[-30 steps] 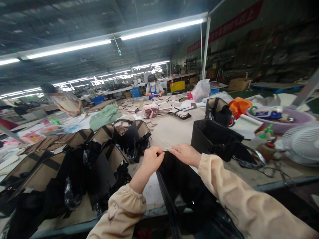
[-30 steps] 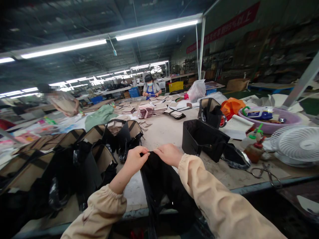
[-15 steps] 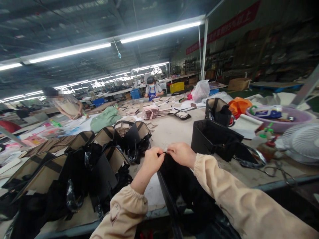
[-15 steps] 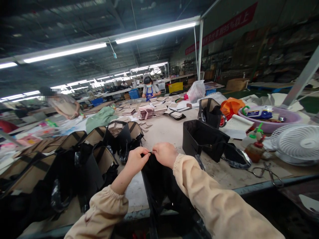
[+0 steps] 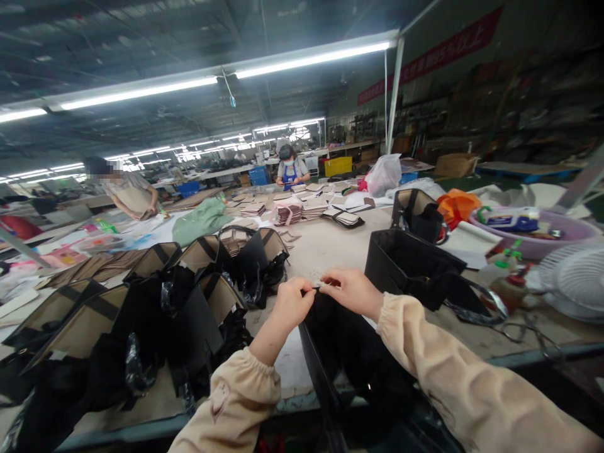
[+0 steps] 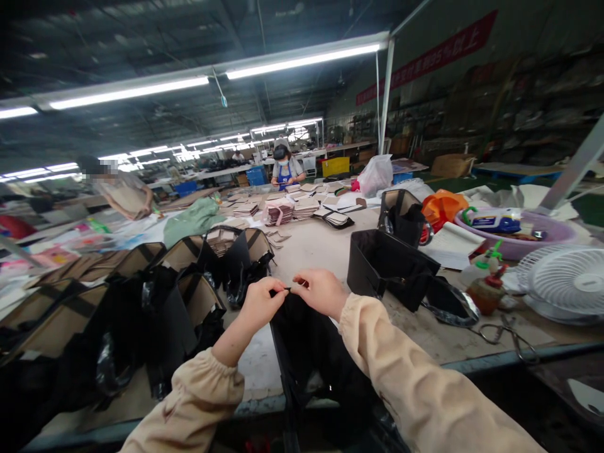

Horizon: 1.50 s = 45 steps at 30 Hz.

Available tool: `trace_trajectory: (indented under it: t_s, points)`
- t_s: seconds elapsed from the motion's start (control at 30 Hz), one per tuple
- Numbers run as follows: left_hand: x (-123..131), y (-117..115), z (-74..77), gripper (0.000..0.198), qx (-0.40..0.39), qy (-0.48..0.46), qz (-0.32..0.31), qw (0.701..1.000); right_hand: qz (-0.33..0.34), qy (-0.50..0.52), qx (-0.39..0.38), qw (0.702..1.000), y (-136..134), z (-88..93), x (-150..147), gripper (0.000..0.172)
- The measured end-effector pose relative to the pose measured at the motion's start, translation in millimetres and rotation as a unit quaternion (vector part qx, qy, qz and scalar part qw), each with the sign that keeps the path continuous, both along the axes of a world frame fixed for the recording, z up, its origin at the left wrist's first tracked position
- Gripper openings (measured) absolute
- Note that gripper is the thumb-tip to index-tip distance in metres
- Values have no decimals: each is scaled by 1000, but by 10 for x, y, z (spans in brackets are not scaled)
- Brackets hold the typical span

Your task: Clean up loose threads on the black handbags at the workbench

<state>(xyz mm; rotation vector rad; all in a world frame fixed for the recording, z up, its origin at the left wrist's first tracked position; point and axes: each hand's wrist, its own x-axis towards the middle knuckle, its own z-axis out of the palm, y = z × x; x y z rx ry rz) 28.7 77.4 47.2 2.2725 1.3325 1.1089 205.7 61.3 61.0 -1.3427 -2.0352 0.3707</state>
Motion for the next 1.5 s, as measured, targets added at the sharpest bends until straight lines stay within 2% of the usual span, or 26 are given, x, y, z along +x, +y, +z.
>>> trace_trajectory:
  t_s: [0.17, 0.37, 0.5, 0.6, 0.73, 0.87, 1.07, 1.3, 1.37, 1.5]
  points:
    - [-9, 1, 1, 11, -2, -6, 0, 1000, -10, -116, -5, 993, -9, 37, -95, 22]
    - [-51, -52, 6, 12, -7, -39, 11, 999, -54, -148, -15, 987, -46, 74, -145, 28]
    - [-103, -78, 20, 11, -24, -42, 17, 999, -58, -126, -23, 990, -36, 49, -151, 29]
    - [-127, -81, 32, 10, -30, -41, 18, 999, -51, -73, -30, 996, 10, 9, -154, 32]
    - [-123, -72, 36, 12, -27, -50, 14, 998, -2, 4, -32, 999, 65, -9, -194, 28]
    - [-106, -59, 33, 13, -28, -40, 14, 999, 20, -27, -31, 999, 91, 9, -275, 24]
    - [-106, -44, -1, 12, -32, -42, 14, 999, -23, -106, -1, 994, 109, 4, -350, 26]
    - [-114, -42, 5, 11, -31, -32, 14, 999, -104, -1, -57, 993, 81, 54, -273, 26]
    - [-114, -46, 11, 11, -34, -32, 14, 999, -93, 33, -58, 993, 65, 61, -256, 24]
    - [-107, -49, 11, 13, -34, -43, 15, 998, 19, 87, -36, 995, 54, 18, -253, 15]
